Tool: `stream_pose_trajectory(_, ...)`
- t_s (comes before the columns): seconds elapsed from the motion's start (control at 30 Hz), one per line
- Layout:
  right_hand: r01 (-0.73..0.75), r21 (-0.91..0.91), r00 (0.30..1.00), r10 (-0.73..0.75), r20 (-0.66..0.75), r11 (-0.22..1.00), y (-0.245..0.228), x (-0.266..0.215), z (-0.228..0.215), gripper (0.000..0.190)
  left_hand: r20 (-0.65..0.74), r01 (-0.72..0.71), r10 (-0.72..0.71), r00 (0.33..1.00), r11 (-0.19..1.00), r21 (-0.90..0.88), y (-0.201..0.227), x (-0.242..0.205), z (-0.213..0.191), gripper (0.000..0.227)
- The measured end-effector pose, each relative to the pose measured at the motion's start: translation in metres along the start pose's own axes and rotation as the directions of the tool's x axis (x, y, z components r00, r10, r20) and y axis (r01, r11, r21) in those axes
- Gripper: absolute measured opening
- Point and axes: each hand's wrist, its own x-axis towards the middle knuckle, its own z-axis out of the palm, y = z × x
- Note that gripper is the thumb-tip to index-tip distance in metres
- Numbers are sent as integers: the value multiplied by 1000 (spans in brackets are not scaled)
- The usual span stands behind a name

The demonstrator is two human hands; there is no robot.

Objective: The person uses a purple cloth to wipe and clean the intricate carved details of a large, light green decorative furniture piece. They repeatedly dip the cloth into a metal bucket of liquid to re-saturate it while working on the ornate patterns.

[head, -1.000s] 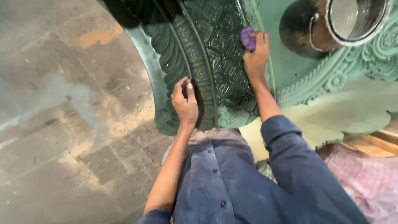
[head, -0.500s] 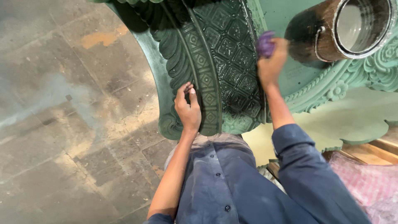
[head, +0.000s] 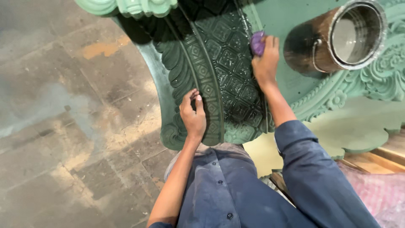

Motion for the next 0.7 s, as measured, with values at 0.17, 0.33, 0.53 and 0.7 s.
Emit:
stream_pose_trajectory(0.17,216,-62,974,-211,76,974,-3,30,30,54,-17,25,-25,1000,999,35,-4,-2,-12,23)
stream_pose_trajectory(0.33,125,4,992,-125,-24,992,7,59,35,50,-62,39,-38,997,999,4,-4,-2,-19,24)
stream_pose_trajectory(0.53,437,-161,884,-389,259,885,9,64,34,56,-77,67,-65,995,997,28,-12,-1,-23,24)
stream_pose_trajectory(0.7,481,-228,851,-389,352,847,9,62,18,57,-94,74,-78,993,997,-38,-19,-3,-29,25)
